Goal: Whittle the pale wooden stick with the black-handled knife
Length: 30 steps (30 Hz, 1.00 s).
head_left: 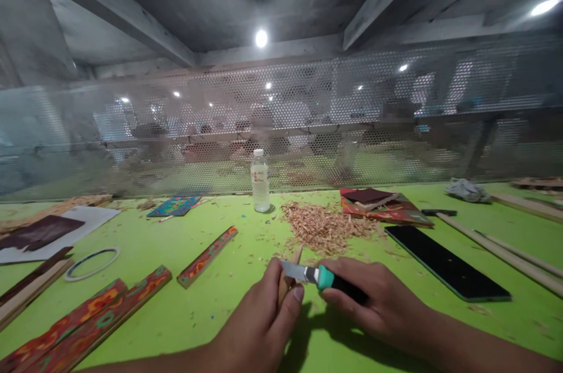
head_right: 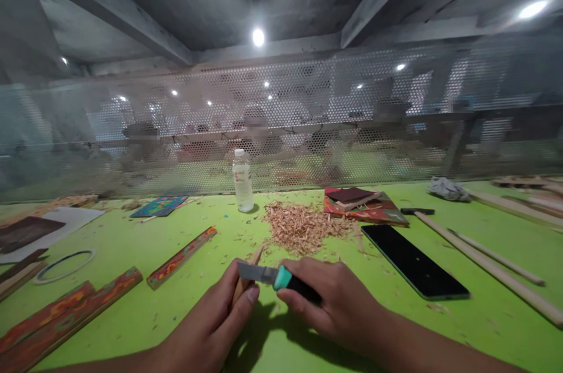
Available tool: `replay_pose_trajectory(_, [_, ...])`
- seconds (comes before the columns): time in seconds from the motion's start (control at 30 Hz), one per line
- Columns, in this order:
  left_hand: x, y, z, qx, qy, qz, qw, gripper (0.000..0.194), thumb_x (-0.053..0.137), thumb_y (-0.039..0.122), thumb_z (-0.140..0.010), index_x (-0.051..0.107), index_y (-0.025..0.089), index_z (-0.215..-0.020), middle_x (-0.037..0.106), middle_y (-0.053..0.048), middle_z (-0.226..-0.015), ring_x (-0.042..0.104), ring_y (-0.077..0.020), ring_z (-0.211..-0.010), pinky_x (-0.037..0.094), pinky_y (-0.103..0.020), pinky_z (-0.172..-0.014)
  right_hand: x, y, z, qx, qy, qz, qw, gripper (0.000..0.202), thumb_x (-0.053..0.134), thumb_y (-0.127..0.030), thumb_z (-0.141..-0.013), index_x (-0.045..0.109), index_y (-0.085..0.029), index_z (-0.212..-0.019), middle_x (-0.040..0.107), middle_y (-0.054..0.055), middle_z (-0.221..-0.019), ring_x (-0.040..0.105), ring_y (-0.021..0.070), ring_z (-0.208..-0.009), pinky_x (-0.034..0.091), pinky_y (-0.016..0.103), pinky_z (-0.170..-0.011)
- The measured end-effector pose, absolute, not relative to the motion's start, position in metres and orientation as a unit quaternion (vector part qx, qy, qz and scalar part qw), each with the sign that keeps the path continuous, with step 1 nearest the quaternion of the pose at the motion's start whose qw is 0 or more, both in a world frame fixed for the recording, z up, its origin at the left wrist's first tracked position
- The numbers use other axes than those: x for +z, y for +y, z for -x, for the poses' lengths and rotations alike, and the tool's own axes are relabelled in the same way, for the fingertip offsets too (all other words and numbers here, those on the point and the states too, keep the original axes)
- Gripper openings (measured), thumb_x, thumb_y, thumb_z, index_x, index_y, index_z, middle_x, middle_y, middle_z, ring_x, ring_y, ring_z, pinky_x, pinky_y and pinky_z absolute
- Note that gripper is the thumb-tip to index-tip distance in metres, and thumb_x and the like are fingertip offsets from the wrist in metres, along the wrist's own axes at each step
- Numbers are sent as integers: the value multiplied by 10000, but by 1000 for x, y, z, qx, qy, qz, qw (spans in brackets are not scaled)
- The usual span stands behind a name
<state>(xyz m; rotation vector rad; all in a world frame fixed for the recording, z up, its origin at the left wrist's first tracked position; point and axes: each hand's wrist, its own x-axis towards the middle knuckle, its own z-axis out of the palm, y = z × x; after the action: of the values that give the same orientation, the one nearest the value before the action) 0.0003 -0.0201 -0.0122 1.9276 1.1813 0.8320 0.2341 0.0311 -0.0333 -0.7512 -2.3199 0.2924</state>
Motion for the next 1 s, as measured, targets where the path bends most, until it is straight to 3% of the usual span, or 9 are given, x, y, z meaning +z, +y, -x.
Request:
replay_pose_trajectory(0.1, [-13, -20, 0, 313, 457, -757, 346, 291, 312, 464, -1067, 423, 210, -1153, 595, -80, -1060, 533, -217, -943, 379, -385, -901, -32, 34, -234, 112, -876, 312, 350, 277, 534, -443, -987, 638, -249, -1155, 729, 15, -919, 669, 166, -797, 494, 297, -704])
replay_pose_trajectory(0.27, [-15, -24, 0, 272, 469, -771, 335, 347, 333, 495, -1045, 470, 184, -1113, 576, -69, -916, 504, -213, -778, 397, -380, -756, -25, 51, -241, 106, -817, 401, 400, 313, 462, -457, -1025, 645, -205, -995, 707, 33, -828, 639, 172, -716, 457, 292, -633])
replay_pose_trajectory(0.5, [-13, -20, 0, 309, 464, -756, 344, 335, 311, 499, -1057, 453, 219, -1173, 597, -89, -1075, 553, -226, -947, 421, -382, -885, -28, 43, -238, 123, -859, 342, 361, 303, 503, -476, -991, 644, -219, -917, 681, -2, -764, 615, 143, -669, 461, 273, -626])
replay_pose_trajectory(0.67, [-14, -19, -1, 312, 452, -763, 341, 287, 329, 461, -1059, 454, 211, -1122, 608, -81, -1027, 569, -221, -907, 429, -387, -879, -30, 39, -235, 130, -872, 326, 342, 284, 546, -490, -966, 669, -251, -1057, 728, -11, -848, 663, 150, -742, 484, 278, -678])
replay_pose_trajectory(0.83, [-17, -22, 0, 295, 464, -764, 339, 341, 392, 496, -1026, 524, 195, -1116, 613, -82, -917, 557, -229, -796, 439, -385, -778, -26, 54, -242, 115, -820, 411, 381, 357, 481, -516, -1002, 657, -212, -935, 712, 27, -832, 643, 174, -725, 461, 301, -654])
replay_pose_trajectory(1.0, [-18, -19, 0, 323, 469, -741, 355, 373, 391, 528, -1020, 554, 206, -1115, 624, -89, -951, 576, -241, -887, 447, -393, -856, -27, 51, -241, 126, -832, 400, 364, 365, 490, -525, -993, 632, -218, -855, 675, 1, -759, 608, 157, -676, 442, 288, -624])
